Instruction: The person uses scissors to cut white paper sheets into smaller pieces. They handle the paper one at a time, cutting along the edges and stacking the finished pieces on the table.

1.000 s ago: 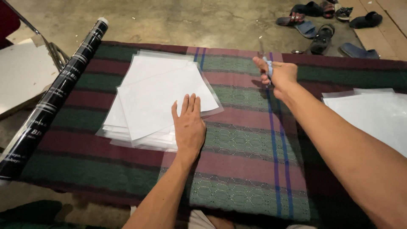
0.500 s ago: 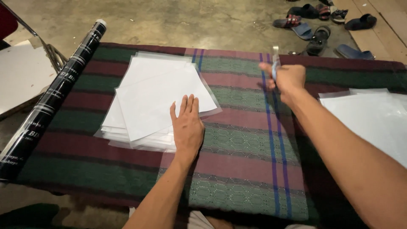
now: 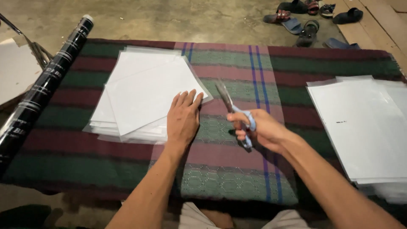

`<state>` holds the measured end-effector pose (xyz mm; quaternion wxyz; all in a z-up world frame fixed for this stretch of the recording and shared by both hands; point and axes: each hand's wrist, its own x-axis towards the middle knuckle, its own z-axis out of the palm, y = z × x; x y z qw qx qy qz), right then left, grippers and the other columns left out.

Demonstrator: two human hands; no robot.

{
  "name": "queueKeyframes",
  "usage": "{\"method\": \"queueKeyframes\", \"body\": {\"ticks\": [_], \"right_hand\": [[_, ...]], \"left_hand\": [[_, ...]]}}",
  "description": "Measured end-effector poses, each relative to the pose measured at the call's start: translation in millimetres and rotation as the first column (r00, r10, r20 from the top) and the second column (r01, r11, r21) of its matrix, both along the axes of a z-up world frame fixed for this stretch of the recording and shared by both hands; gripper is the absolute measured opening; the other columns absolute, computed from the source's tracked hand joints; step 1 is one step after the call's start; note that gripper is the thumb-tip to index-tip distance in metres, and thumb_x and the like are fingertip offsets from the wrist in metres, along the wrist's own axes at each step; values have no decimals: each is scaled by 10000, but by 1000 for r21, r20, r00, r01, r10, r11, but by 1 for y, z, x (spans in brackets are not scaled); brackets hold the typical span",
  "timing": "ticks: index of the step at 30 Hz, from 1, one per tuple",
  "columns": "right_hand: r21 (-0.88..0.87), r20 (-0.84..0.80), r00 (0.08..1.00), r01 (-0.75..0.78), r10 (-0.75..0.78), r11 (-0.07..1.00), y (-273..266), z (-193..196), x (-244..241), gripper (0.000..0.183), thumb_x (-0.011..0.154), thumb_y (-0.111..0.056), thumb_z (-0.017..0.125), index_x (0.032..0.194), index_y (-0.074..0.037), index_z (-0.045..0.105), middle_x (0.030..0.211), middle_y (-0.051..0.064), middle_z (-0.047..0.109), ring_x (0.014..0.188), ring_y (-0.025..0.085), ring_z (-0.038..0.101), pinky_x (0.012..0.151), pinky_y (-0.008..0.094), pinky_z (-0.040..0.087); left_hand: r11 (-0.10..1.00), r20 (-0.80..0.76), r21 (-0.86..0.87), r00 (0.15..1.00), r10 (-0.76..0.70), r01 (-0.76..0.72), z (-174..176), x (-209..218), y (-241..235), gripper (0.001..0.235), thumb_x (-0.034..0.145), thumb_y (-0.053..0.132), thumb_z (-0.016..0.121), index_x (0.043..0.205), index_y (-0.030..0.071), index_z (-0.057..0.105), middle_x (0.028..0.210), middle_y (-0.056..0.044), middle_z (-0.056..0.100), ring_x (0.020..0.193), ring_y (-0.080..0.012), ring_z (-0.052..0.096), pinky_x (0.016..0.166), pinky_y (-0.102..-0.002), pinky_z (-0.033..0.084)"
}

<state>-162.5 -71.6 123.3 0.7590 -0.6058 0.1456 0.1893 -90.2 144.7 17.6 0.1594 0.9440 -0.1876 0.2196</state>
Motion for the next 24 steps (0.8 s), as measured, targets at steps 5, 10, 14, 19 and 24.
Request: {"method": "queueKeyframes", "body": {"ticks": [5, 10, 14, 19, 24], "right_hand": [[-14, -75, 997, -12, 11, 1000, 5, 11, -23, 345, 892, -204, 796, 946, 106, 655, 678, 113, 483, 539, 178, 499, 515, 316, 465], [-25, -108, 991, -76, 73, 997, 3, 9, -29, 481, 917, -365, 794, 888, 79, 609, 666, 98, 474, 528, 170, 486, 494, 318, 444], [-66, -79, 994, -87, 81, 994, 8, 7, -30, 499, 903, -395, 807, 896, 74, 637, 646, 87, 489, 500, 148, 498, 466, 296, 437], [-89, -25, 998, -63, 61, 994, 14, -9, -28, 509, 912, -363, 801, 976, 127, 679, 631, 70, 476, 477, 116, 495, 449, 261, 433], [-119, 12, 1000, -25, 27, 993, 22, -5, -28, 469, 891, -305, 824, 1005, 138, 725, 607, 77, 471, 447, 112, 482, 403, 249, 414]], "left_hand": [[999, -15, 7, 999, 49, -49, -2, 5, -10, 396, 967, 208, 572, 1342, 264, 687, 1371, -60, 665, 1334, -309, 554, 1168, -481, 374], [994, -20, -85, 998, 62, -64, -2, -2, -17, 319, 978, 209, 599, 1253, 262, 751, 1321, -30, 706, 1329, -297, 561, 1188, -502, 337], [994, 1, -104, 999, 41, -41, -2, 0, -15, 279, 988, 219, 627, 1221, 256, 774, 1326, -27, 712, 1322, -288, 567, 1204, -510, 322], [997, 35, -66, 998, 42, -40, -8, 0, -16, 290, 947, 196, 683, 1215, 250, 777, 1311, -12, 723, 1304, -277, 573, 1199, -503, 342], [996, 61, -88, 997, 41, -35, -17, 4, -15, 294, 948, 199, 668, 1219, 246, 774, 1285, 6, 735, 1292, -262, 574, 1208, -483, 343]]}}
